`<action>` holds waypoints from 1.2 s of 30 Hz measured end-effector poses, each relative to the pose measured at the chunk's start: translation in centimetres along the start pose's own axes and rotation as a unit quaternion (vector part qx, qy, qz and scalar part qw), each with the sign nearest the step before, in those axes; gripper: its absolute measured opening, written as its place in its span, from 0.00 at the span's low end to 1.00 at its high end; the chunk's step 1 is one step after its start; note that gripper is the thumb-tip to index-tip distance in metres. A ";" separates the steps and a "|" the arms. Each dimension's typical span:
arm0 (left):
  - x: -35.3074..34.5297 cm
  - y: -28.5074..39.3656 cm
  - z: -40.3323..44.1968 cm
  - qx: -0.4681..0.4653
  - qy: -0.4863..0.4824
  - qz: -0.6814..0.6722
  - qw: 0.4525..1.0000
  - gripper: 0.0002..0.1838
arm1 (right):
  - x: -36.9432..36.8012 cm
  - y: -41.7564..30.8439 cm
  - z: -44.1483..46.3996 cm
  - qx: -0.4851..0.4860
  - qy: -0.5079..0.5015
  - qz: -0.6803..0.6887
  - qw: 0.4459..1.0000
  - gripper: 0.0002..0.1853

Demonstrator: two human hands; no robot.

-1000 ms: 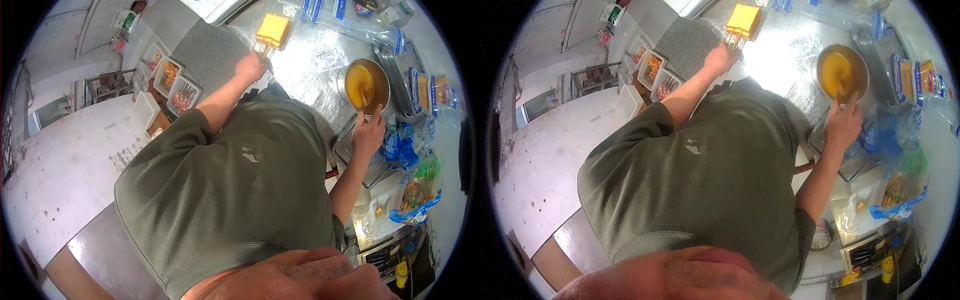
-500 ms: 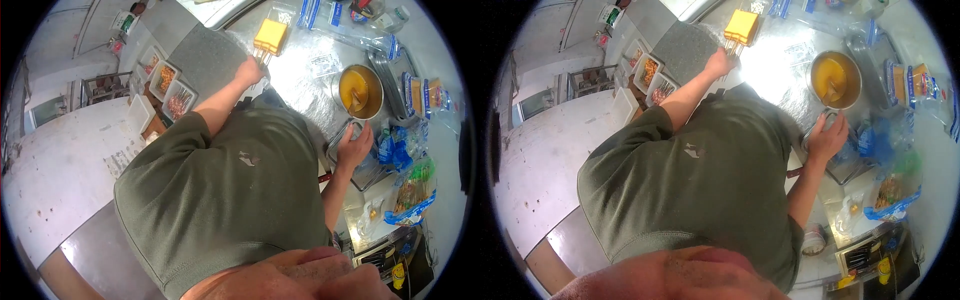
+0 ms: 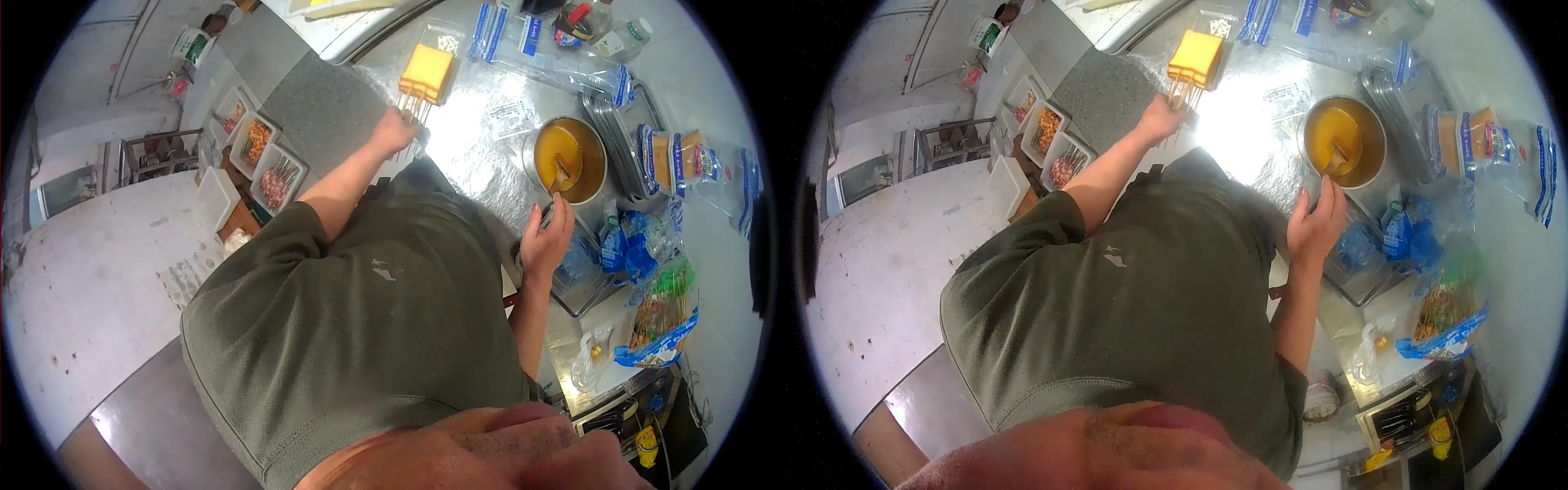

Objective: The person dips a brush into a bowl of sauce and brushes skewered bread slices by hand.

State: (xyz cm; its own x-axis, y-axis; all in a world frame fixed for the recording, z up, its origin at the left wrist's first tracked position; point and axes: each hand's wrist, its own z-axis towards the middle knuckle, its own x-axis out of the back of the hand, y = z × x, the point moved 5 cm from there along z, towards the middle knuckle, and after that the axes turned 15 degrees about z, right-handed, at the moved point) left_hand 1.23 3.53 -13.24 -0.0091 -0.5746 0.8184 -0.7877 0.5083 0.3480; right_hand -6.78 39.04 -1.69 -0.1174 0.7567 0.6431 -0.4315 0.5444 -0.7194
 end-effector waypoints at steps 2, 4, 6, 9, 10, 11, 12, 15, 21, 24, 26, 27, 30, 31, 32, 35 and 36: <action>-0.3 -0.2 0.4 0.000 -0.015 0.004 1.000 0.36 | -0.1 -0.1 -0.1 0.003 -0.010 0.008 1.000 0.21; -0.3 -0.4 0.5 -0.002 -0.020 0.007 1.000 0.36 | -0.6 -0.1 -0.1 0.005 -0.019 0.020 1.000 0.20; -0.3 -0.3 0.5 -0.009 -0.013 0.008 1.000 0.36 | -0.9 -0.2 -0.3 0.010 -0.023 0.023 0.999 0.20; -1.2 -1.1 1.3 0.001 -0.010 -0.050 0.999 0.34 | -1.1 -0.4 -0.3 0.010 -0.027 0.025 0.999 0.19; -1.3 -1.3 1.4 0.001 -0.025 -0.074 0.997 0.32 | -1.2 -0.4 -0.3 0.009 -0.029 0.026 0.999 0.19; -1.3 -1.4 1.6 0.002 -0.039 -0.099 0.994 0.30 | -1.3 -0.4 -0.4 0.012 -0.029 0.022 0.999 0.19; -1.0 -1.1 1.5 0.003 -0.052 -0.123 0.991 0.29 | -1.5 -0.3 -0.6 0.014 -0.029 0.019 0.999 0.19; 0.7 -0.3 0.5 0.010 -0.016 -0.106 0.994 0.25 | -1.7 -0.6 -0.6 0.015 -0.038 0.026 0.999 0.19; 2.4 0.3 -1.9 -0.045 0.030 -0.133 0.990 0.17 | -2.4 -0.8 -0.9 0.013 -0.039 0.038 0.998 0.18; 2.4 0.2 -3.1 -0.055 0.025 -0.193 0.979 0.13 | -3.1 -1.1 -0.7 -0.048 -0.072 0.112 0.990 0.17; 2.2 1.0 -4.3 -0.061 0.014 -0.257 0.964 0.10 | -4.7 -1.4 -0.9 -0.140 -0.097 0.228 0.959 0.17; 2.3 2.0 -5.1 -0.064 0.007 -0.288 0.955 0.08 | -6.0 -1.8 -1.1 -0.200 -0.106 0.305 0.925 0.17; 2.9 5.6 -6.9 -0.101 -0.047 -0.472 0.874 0.05 | -10.0 -3.8 -0.6 -0.279 -0.169 0.443 0.835 0.16; 3.3 6.6 -7.5 -0.113 -0.061 -0.515 0.847 0.05 | -11.3 -4.8 -0.3 -0.290 -0.195 0.473 0.809 0.16; 3.7 7.5 -7.8 -0.127 -0.058 -0.526 0.839 0.05 | -12.5 -5.6 -0.2 -0.311 -0.201 0.513 0.775 0.15; 4.4 9.3 -8.0 -0.171 -0.012 -0.511 0.843 0.04 | -14.0 -8.9 1.2 -0.321 -0.185 0.576 0.729 0.16; 4.8 9.7 -8.1 -0.169 -0.004 -0.497 0.851 0.04 | -13.8 -9.6 1.7 -0.328 -0.166 0.569 0.736 0.16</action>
State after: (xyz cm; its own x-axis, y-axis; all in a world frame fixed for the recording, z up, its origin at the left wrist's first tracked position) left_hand -1.49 10.90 -2.27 0.5532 -0.8320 0.0407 -0.1861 -0.0758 0.9796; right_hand -2.59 22.75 -3.22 -0.3288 0.7869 -0.5222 0.6258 -0.2326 -0.7445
